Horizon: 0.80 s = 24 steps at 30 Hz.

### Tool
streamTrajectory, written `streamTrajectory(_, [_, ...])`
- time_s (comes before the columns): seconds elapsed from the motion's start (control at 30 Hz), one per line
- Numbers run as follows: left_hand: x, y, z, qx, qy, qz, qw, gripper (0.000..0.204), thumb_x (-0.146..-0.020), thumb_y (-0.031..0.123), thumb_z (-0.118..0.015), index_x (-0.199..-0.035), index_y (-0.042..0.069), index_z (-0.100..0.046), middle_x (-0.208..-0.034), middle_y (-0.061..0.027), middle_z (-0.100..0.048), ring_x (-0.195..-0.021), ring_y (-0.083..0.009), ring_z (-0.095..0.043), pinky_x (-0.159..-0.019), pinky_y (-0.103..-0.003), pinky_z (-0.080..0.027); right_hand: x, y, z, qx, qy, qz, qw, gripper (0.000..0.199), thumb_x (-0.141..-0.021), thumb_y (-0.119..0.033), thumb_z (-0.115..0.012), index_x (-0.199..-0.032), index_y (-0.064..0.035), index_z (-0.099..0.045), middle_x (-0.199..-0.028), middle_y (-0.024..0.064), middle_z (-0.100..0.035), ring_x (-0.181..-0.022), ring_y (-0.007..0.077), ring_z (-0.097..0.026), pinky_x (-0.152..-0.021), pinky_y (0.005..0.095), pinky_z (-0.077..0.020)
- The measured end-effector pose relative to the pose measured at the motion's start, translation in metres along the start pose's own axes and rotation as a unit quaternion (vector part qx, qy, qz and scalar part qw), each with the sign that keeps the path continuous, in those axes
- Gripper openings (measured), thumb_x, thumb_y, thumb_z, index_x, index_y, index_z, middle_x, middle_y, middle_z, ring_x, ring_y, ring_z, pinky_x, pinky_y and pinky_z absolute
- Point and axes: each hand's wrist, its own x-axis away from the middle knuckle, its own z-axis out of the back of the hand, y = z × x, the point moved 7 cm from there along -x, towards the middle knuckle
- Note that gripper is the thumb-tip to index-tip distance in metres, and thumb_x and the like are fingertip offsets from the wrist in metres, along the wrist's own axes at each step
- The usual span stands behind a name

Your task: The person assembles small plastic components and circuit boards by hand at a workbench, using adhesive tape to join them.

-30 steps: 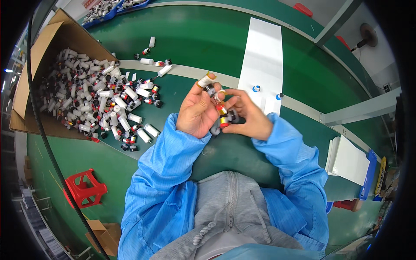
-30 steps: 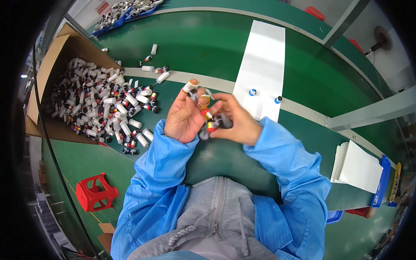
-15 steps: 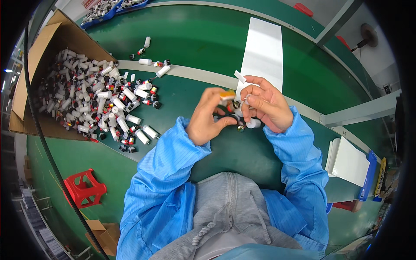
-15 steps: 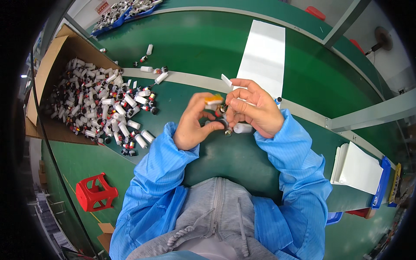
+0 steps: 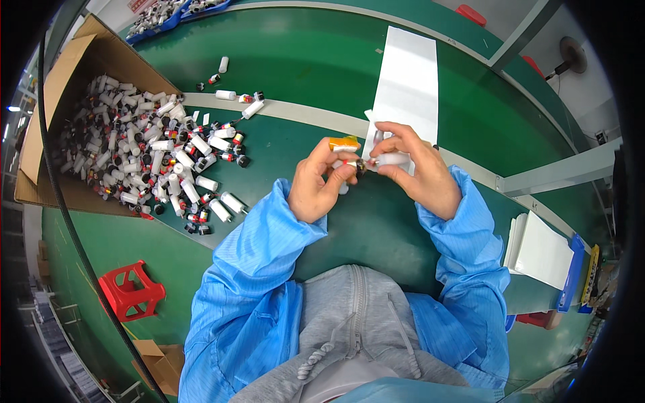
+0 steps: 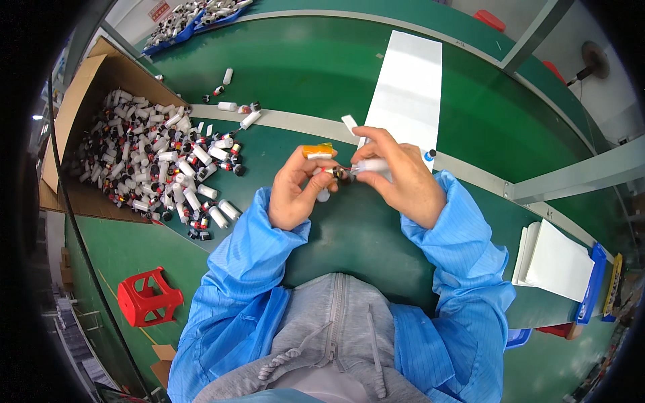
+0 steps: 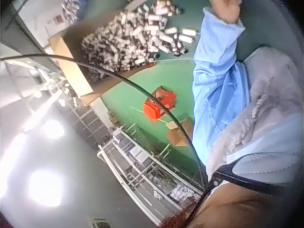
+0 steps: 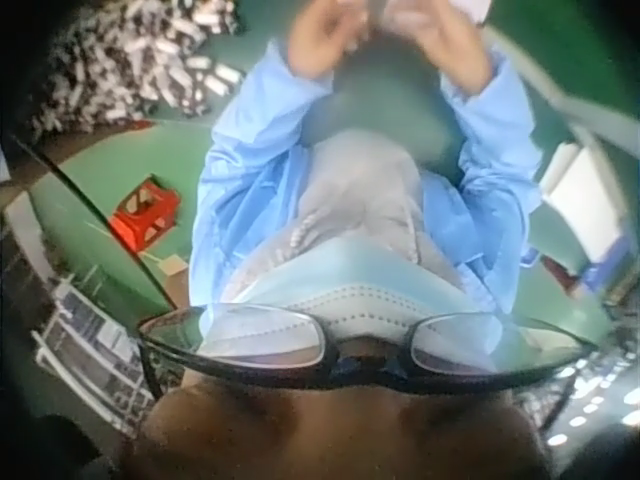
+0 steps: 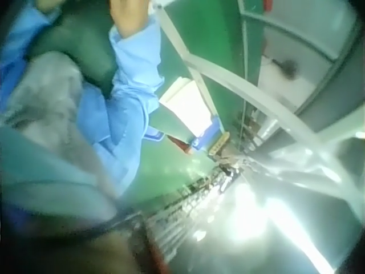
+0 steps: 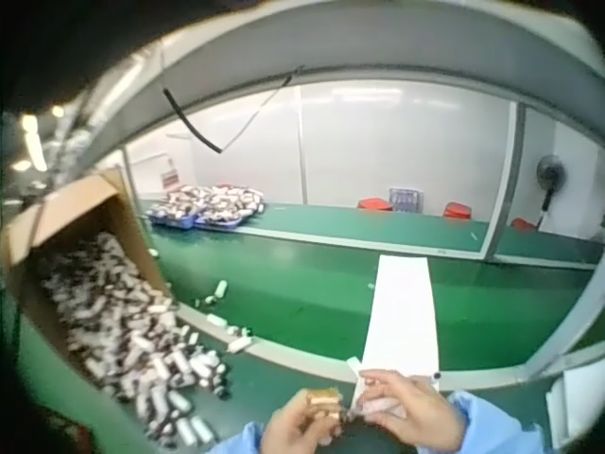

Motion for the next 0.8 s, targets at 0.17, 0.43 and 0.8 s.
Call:
streamTrajectory(0.17, [-0.001, -0.008, -0.017, 0.253, -0.109, 0.099, 0.956, 0.028, -0.098, 0.01, -0.051, -0.124, 0.001, -0.046, -0.107, -0.0109, -0.063, -0.088, -0.0153, -0.061, -0.072, -0.027, -0.05, 0.002, -0.003, 0.002, -0.066, 0.053, 0.053, 0.995, 0.048, -0.09, -0.001, -0.061, -0.134, -0.0026, -0.04, -0.1, 0.009, -0.062, -0.088, 0.0178, -0.063, -0.082, 0.0324, -0.0525])
streamTrajectory(0.43, [-0.001, 0.0, -0.009, 0.045, -0.013, -0.053, 0.997, 0.022, -0.096, 0.003, -0.051, -0.116, -0.002, -0.045, -0.103, -0.0124, -0.064, -0.086, -0.0148, -0.065, -0.07, -0.027, -0.053, 0.001, 0.031, -0.016, -0.44, 0.043, -0.175, 0.88, 0.04, -0.096, -0.011, -0.056, -0.13, 0.0003, -0.039, -0.101, 0.0113, -0.061, -0.079, 0.0152, -0.061, -0.068, 0.0291, -0.0528])
streamTrajectory(0.8, [-0.002, 0.003, 0.006, 0.004, 0.055, -0.035, 0.998, 0.021, -0.088, 0.0, -0.063, -0.105, -0.001, -0.051, -0.086, -0.0093, -0.068, -0.075, -0.0139, -0.065, -0.067, -0.024, -0.05, 0.003, 0.026, -0.024, -0.481, -0.033, -0.198, 0.853, 0.034, -0.095, -0.012, -0.057, -0.125, -0.0037, -0.042, -0.098, 0.0116, -0.062, -0.077, 0.0146, -0.061, -0.067, 0.0275, -0.0489])
